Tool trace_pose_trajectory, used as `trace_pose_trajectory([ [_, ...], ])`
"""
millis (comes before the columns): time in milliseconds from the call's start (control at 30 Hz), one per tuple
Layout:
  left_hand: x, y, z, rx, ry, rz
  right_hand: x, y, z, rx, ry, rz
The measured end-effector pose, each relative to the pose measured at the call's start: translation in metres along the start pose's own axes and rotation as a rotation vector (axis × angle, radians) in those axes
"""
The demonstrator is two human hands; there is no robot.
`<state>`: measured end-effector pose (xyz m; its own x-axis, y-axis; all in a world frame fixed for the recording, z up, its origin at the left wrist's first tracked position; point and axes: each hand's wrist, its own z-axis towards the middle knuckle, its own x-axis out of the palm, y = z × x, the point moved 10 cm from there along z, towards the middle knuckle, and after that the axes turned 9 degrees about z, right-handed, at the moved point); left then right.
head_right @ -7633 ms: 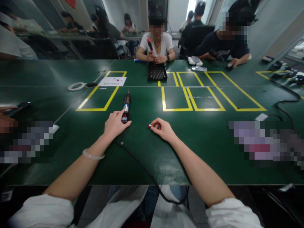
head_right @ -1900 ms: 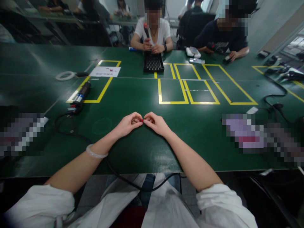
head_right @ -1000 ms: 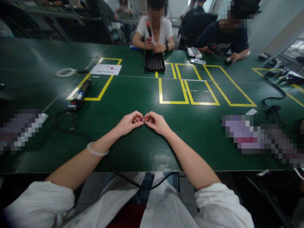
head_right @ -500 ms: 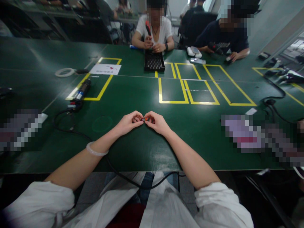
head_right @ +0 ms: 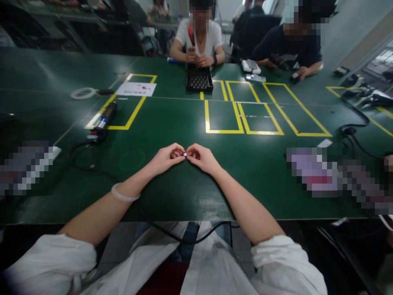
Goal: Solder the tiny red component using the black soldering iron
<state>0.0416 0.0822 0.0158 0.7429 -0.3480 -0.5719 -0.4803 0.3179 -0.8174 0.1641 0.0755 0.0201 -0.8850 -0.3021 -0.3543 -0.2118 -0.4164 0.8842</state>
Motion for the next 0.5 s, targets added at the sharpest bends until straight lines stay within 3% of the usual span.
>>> trace_pose_trajectory([
  [500,-0.0003,0.0004,-0.0004,0.008,-0.002,0.016,0.0005,0.0024,-0.0005,0.004,0.015,-0.02],
])
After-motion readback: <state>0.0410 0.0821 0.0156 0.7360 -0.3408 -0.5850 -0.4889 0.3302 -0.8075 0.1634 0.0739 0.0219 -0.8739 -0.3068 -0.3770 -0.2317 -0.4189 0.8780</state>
